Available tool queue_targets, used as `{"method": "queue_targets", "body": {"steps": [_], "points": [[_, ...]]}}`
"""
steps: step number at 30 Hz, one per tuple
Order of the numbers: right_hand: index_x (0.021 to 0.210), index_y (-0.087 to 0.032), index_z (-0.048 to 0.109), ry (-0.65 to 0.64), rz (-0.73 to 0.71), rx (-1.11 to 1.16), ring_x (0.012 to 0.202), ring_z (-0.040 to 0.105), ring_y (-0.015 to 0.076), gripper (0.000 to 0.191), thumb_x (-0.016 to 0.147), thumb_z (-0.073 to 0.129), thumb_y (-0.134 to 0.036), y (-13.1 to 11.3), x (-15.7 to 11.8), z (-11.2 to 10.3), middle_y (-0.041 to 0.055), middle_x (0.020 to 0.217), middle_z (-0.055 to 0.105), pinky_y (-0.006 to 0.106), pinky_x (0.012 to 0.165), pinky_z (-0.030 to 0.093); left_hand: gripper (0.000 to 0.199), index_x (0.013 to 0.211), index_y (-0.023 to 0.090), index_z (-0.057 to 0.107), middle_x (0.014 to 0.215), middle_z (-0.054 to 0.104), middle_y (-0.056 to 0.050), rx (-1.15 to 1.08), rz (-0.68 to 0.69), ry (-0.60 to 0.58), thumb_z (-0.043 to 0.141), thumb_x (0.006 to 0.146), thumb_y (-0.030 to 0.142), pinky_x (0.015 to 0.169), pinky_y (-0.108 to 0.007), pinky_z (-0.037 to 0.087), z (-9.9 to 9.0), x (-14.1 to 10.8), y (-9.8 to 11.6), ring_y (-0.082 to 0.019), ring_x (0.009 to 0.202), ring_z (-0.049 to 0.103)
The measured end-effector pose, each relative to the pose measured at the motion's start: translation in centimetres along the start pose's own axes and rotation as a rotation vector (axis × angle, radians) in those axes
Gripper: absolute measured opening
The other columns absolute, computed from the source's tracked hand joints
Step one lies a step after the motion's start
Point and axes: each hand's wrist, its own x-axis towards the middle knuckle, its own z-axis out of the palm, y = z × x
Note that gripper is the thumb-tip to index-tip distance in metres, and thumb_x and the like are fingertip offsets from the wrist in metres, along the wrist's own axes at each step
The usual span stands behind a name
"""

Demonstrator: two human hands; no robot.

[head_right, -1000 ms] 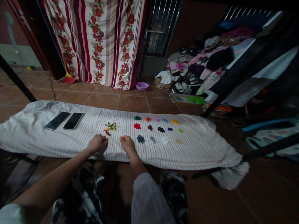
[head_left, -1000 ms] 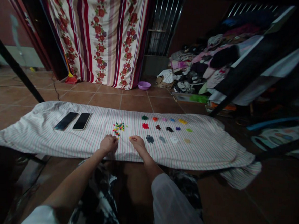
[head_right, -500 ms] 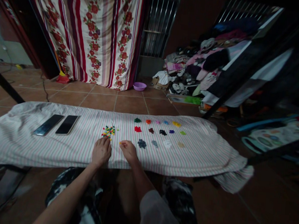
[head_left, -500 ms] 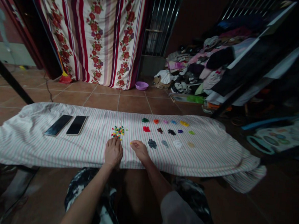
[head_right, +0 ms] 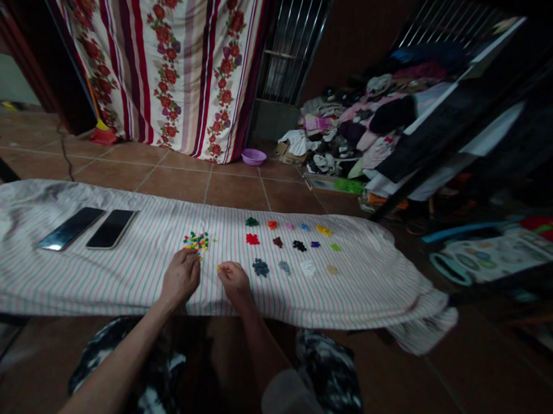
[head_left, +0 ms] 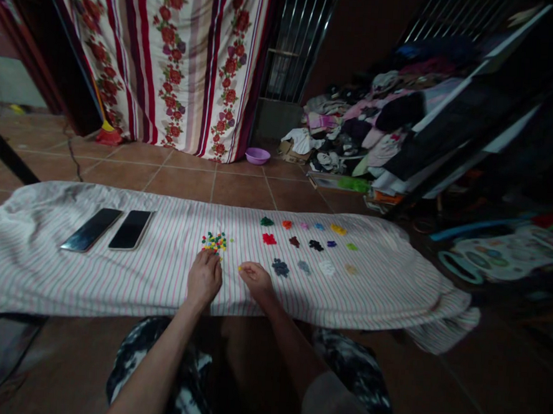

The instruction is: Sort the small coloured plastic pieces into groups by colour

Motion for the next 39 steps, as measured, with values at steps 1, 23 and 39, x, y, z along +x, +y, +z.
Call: {"method": "queue_targets", "body": {"steps": [1, 23, 39], "points": [[0.082, -0.021, 0.071, -0.003, 0.004, 0.005, 0.083, 0.068, 0.0192, 0.017, 0.077, 0.063, -0.036, 0.0, 0.0, 0.0, 0.0052, 0.091, 0.069, 0.034, 0.083, 0.056, 0.033, 0.100, 0.015, 0.070, 0.110, 0.068, -0.014, 0.024, -0.034, 0.004, 0.039, 0.094, 0.023, 0.098, -0.039, 0.052, -0.2, 0.1, 0.1, -0.023, 0.110, 0.061], [0.089, -0.023, 0.069, -0.097, 0.170, 0.157, 0.072, 0.068, 0.0163, 0.016, 0.078, 0.064, -0.034, -1.9, -0.5, -0.7, -0.0010, 0.074, 0.070, 0.028, 0.068, 0.053, 0.075, 0.142, -0.009, 0.041, 0.148, 0.043, -0.030, 0.404, -0.165, -0.192, 0.028, 0.095, 0.048, 0.117, -0.058, 0.026, -0.2, -0.2, 0.1, -0.039, 0.144, 0.037], [0.084, -0.021, 0.064, 0.056, 0.174, 0.312, 0.062, 0.065, 0.0154, 0.031, 0.066, 0.073, -0.045, -3.0, 4.9, -4.3, -0.0006, 0.071, 0.065, 0.025, 0.055, 0.047, 0.079, 0.141, -0.008, 0.044, 0.145, 0.049, -0.029, 0.384, -0.165, -0.162, 0.024, 0.094, 0.053, 0.116, -0.055, 0.028, 0.1, -0.4, -0.3, -0.039, 0.141, 0.040]]}}
